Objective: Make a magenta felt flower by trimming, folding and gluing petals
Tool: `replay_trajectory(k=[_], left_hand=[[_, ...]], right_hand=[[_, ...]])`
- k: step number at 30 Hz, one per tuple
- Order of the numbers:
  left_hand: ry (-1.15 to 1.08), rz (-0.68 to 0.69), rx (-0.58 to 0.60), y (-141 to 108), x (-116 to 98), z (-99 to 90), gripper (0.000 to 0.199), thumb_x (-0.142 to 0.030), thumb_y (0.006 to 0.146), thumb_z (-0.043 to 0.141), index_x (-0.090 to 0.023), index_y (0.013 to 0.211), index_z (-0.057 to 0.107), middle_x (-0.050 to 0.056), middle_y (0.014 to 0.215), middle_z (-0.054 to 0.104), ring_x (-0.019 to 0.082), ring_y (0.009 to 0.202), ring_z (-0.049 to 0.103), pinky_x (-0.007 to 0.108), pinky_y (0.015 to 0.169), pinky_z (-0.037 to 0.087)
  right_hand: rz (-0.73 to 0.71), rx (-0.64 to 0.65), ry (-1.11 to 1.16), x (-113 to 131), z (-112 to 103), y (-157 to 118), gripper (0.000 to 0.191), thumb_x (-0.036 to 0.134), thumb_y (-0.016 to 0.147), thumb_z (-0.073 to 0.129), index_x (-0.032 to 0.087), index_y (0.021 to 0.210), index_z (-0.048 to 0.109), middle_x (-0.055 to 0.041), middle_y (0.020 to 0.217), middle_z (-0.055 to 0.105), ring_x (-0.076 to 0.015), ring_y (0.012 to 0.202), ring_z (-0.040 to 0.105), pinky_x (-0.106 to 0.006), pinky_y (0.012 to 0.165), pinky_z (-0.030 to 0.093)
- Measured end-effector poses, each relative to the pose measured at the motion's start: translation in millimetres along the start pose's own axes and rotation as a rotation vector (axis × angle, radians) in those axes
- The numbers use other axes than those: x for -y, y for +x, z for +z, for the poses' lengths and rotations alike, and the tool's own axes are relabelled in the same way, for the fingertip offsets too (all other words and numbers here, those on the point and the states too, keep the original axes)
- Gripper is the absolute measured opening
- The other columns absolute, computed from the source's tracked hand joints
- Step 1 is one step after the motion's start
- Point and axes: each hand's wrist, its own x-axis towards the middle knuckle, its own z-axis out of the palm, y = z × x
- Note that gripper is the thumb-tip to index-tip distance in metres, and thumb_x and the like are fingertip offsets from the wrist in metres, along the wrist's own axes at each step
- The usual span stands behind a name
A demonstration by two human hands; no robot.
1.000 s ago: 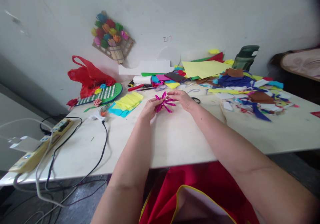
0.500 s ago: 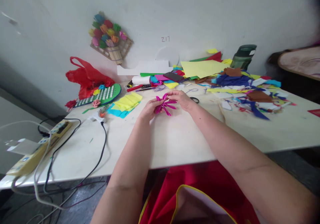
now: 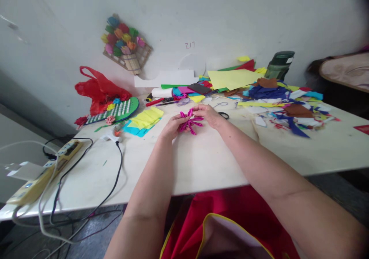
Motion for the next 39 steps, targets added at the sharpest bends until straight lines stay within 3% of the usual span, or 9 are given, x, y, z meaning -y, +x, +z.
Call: replay_trajectory(k=[13, 25, 30, 39], left_hand=[[-0.029, -0.018, -0.009, 1.4, 1.8, -0.2, 0.013, -0.018, 0.076, 0.069, -0.009, 0.083, 0.061, 0.004, 0.065, 0.064, 0.01, 0.045, 0.058, 0.021, 0.047, 0.05], [-0.037, -0.034, -0.027, 2.3, 1.4, 2.0, 0.01, -0.019, 0.079, 0.066, -0.01, 0.079, 0.06, 0.005, 0.062, 0.064, 0.011, 0.044, 0.058, 0.022, 0.047, 0.05], [-0.032, -0.034, -0.042, 2.8, 1.9, 2.0, 0.01, -0.019, 0.079, 0.064, -0.01, 0.079, 0.059, 0.004, 0.06, 0.064, 0.012, 0.045, 0.058, 0.023, 0.047, 0.051], [-0.028, -0.031, -0.08, 7.4, 4.0, -0.8, 0.011, -0.02, 0.081, 0.059, -0.009, 0.078, 0.06, 0.005, 0.061, 0.063, 0.013, 0.044, 0.058, 0.023, 0.045, 0.05]], right_hand=[[0.006, 0.008, 0.0, 2.0, 0.1, -1.5, 0.012, 0.018, 0.061, 0.065, 0.016, 0.072, 0.07, 0.0002, 0.068, 0.067, -0.0108, 0.064, 0.056, -0.026, 0.07, 0.046], [0.013, -0.034, 0.004, -3.3, 2.6, 2.3, 0.02, 0.005, 0.06, 0.062, 0.016, 0.076, 0.066, 0.0021, 0.068, 0.066, -0.0108, 0.067, 0.059, -0.027, 0.073, 0.049], [-0.042, -0.084, -0.164, -4.6, 4.2, 3.7, 0.025, 0.004, 0.061, 0.063, 0.016, 0.083, 0.065, 0.0008, 0.071, 0.065, -0.0113, 0.067, 0.059, -0.027, 0.07, 0.049], [-0.214, -0.183, -0.582, -10.9, 3.6, 8.4, 0.019, 0.009, 0.069, 0.063, 0.017, 0.086, 0.069, -0.005, 0.079, 0.07, -0.0176, 0.076, 0.064, -0.034, 0.078, 0.051]])
